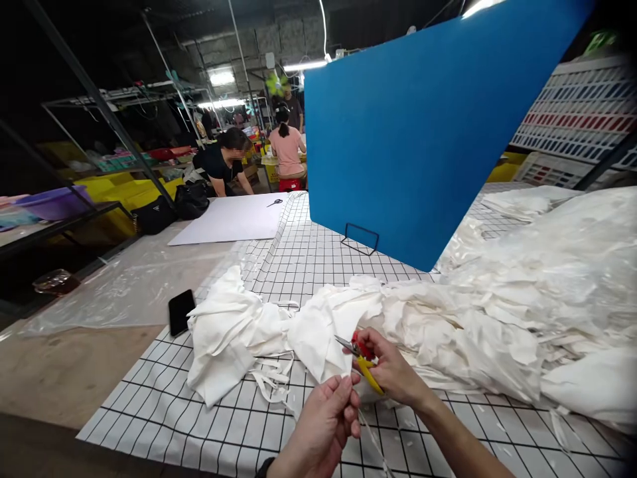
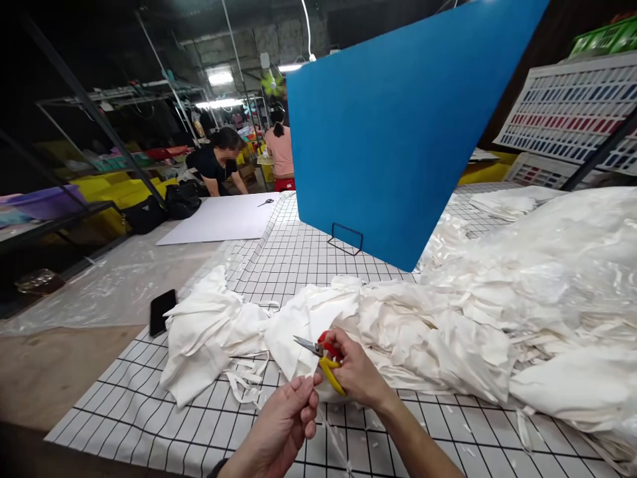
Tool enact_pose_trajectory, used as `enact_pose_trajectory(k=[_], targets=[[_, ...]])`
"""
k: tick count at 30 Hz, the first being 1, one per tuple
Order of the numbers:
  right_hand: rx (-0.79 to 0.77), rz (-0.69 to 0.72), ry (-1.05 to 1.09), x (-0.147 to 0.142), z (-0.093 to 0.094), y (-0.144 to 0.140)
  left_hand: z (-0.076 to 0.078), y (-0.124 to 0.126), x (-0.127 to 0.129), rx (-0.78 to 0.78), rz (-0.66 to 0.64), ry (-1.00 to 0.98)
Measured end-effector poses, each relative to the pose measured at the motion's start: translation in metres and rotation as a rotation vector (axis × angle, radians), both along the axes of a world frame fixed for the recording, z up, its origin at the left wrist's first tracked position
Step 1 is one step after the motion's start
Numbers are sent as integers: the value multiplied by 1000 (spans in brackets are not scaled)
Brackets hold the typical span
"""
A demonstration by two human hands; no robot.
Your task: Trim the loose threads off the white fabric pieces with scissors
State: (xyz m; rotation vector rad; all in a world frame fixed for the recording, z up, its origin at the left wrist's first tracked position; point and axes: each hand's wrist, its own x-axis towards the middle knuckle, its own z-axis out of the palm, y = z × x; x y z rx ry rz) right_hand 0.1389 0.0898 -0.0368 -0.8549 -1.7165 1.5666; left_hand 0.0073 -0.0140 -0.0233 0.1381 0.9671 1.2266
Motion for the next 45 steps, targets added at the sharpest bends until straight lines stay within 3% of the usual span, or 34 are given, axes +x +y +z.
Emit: enact_pose_trajectory(k=[4,8,11,13,16,18,22,25,28,34,45], targets=[[51,-111,80,-18,-1,6,-1,-3,-13,90,31,151],[90,-237,114,-25,-9,-5,1,1,-25,219,148,516],[-1,-271,116,-30,-17,-18,6,6,-30,304,215,761],[-90,-250,147,-34,-21,-24,6,9,-31,357,150,741],[-218,-159,187,-31,-22,-26,1,13,-33,409,2,513],[-227,-170,162,-19,-17,-22,-3,16,-33,434,-32,431],[-58,-254,-105,19,4,-15,-4,19,-34,471,-32,507],[97,-138,-458,42,25,-18,-1,20,-35,494,-67,653],[225,-65,-659,47,40,-26,1,21,-35,551,-132,826],[349,-70,-770,35,51,-32,8,19,-34,660,-239,1011],[391,-50,-778,33,55,-36,8,18,-32,698,-295,999]])
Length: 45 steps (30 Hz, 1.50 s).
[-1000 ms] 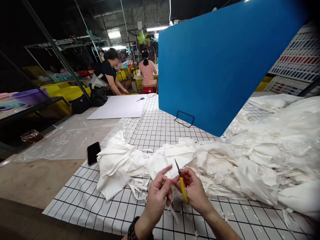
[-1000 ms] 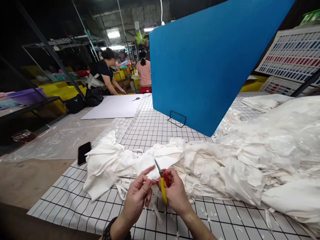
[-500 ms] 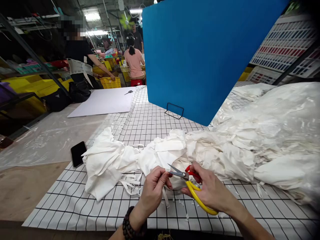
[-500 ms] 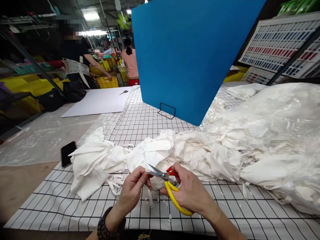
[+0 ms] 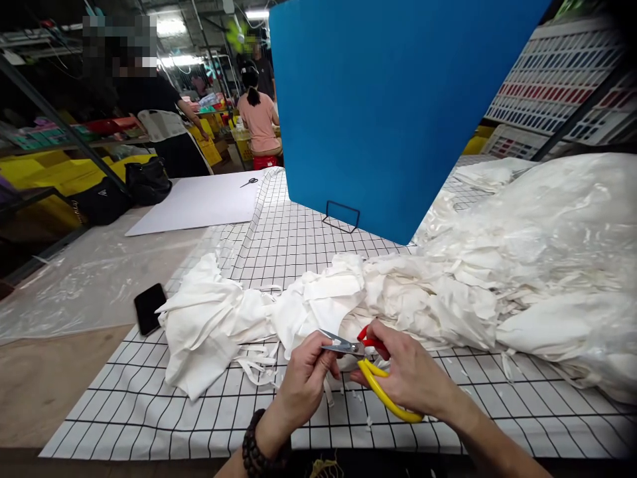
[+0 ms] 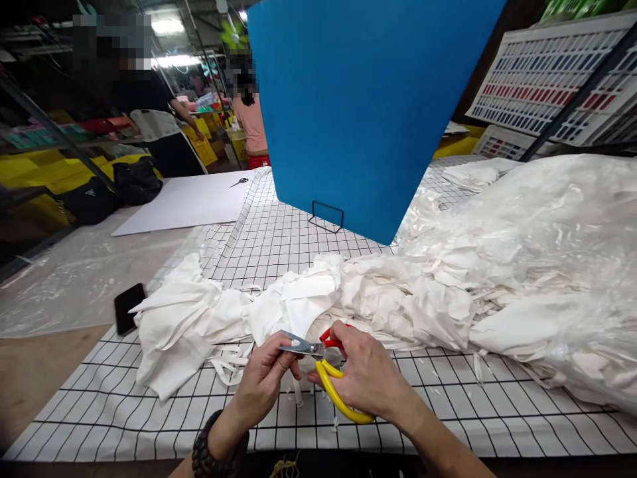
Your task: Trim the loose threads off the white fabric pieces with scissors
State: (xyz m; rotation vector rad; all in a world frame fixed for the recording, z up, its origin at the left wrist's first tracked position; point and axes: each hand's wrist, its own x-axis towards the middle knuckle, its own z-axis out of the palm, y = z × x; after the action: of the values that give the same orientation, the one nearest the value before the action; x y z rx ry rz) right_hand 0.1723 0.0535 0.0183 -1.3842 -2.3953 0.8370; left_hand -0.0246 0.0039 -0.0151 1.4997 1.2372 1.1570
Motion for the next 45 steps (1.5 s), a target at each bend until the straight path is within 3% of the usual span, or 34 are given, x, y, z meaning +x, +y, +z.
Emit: enact_pose_trajectory(k=[19,29,36,41,43,45], targets=[[51,-24,-43,6,-11,-3,-1,-3,0,-114,-58,-140],[86,19,-71,9,-11,-1,5,-1,-5,-112,-102,-76],[57,-25,25,9,-21,-2,-3,-1,0,-194,-96,-180],[-208,-189,352,32,-33,6,-8,8,-13,-143,27,-177],[-279,-329,477,51,-44,14,4,17,-36,-75,182,-160],[-236,-484,530,68,-57,26,29,27,-69,34,414,-119]])
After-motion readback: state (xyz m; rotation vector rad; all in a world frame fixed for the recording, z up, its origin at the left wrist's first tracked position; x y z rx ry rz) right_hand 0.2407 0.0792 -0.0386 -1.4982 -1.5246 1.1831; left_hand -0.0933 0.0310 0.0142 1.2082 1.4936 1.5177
